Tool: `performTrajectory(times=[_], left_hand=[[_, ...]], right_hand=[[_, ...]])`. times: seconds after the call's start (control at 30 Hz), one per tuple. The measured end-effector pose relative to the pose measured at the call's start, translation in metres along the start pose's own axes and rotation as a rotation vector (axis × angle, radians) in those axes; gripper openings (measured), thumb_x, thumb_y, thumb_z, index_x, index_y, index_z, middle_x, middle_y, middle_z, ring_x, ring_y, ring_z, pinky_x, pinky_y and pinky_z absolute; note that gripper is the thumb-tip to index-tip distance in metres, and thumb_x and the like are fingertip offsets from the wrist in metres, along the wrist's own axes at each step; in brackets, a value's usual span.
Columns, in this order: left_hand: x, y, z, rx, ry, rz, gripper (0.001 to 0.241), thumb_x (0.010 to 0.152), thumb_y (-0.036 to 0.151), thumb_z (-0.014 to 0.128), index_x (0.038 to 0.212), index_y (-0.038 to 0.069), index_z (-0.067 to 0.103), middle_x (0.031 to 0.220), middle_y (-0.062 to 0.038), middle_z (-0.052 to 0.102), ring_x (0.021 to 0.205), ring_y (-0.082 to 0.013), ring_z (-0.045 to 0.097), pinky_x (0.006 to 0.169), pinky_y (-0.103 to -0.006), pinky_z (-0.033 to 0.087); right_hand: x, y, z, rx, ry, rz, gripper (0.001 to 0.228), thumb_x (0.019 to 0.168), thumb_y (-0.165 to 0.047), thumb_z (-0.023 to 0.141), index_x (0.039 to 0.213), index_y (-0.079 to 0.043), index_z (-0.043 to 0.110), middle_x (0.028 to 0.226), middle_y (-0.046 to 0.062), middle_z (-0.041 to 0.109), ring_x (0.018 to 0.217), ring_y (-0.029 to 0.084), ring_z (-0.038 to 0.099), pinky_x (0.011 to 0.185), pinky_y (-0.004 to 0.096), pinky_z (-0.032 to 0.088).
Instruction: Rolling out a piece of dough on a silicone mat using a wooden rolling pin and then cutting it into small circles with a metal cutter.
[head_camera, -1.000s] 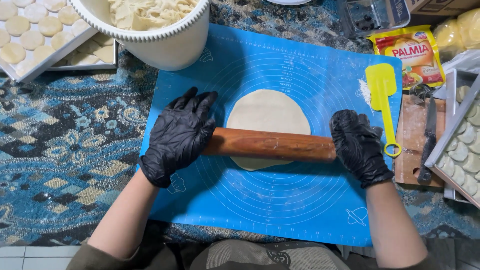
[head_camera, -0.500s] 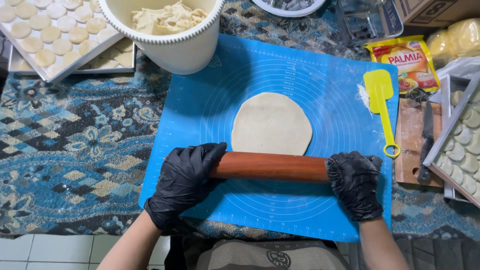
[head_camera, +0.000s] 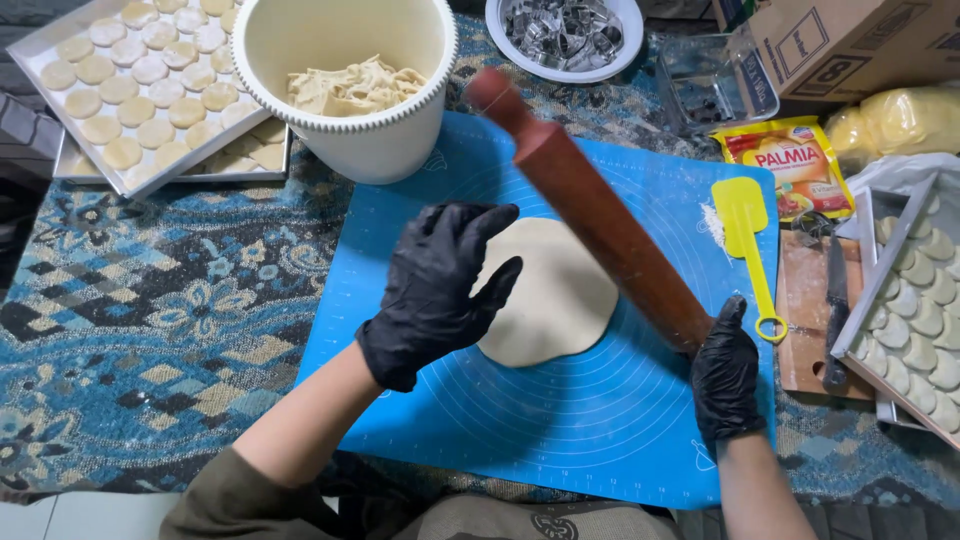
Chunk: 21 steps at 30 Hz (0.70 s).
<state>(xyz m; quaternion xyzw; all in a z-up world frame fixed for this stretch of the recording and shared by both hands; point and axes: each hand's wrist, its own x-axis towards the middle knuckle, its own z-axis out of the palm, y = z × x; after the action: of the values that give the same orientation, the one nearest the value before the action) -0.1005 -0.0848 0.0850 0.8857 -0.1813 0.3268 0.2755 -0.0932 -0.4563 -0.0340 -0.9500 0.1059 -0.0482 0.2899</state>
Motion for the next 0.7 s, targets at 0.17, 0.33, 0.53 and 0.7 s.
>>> performTrajectory(times=[0.17,0.33,0.53,0.7], left_hand=[[-0.004,-0.030,0.093,-0.007,-0.557,-0.258,0.085,0.090,0.057,0.067,0.154,0.006,0.042,0.134,-0.021,0.059,0.131,-0.0477,0.054,0.104,-0.0574,0.047],[0.003,-0.050,0.149,0.368,-0.545,-0.172,0.108,0.058,0.089,0.084,0.117,0.004,0.056,0.093,-0.016,0.058,0.073,-0.0325,0.057,0.056,-0.0478,0.046],[0.030,-0.045,0.123,-0.135,-0.788,-0.176,0.016,0.092,0.024,0.074,0.104,0.013,0.070,0.106,-0.015,0.057,0.081,-0.0376,0.059,0.056,-0.0475,0.048],[0.052,0.007,0.072,-0.263,-0.885,-0.353,0.036,0.096,0.032,0.065,0.124,0.010,0.059,0.089,-0.016,0.074,0.087,-0.0434,0.074,0.073,-0.0555,0.060]], right_hand=[[-0.005,-0.052,-0.031,0.630,-0.062,0.407,0.082,0.090,-0.083,0.038,0.155,-0.033,0.045,0.143,0.004,0.060,0.125,0.028,0.062,0.112,0.041,0.046],[0.007,-0.021,-0.022,1.396,-0.127,0.440,0.065,0.091,-0.075,0.053,0.129,-0.023,0.060,0.083,-0.005,0.057,0.062,0.006,0.054,0.053,0.021,0.044],[0.005,-0.018,-0.022,1.680,-0.134,0.518,0.064,0.084,-0.064,0.072,0.133,-0.025,0.062,0.092,-0.004,0.064,0.078,0.007,0.062,0.070,0.022,0.052],[0.002,-0.026,-0.028,1.445,-0.105,0.665,0.060,0.097,-0.062,0.064,0.130,-0.012,0.066,0.107,0.001,0.066,0.103,0.018,0.072,0.101,0.022,0.056]])
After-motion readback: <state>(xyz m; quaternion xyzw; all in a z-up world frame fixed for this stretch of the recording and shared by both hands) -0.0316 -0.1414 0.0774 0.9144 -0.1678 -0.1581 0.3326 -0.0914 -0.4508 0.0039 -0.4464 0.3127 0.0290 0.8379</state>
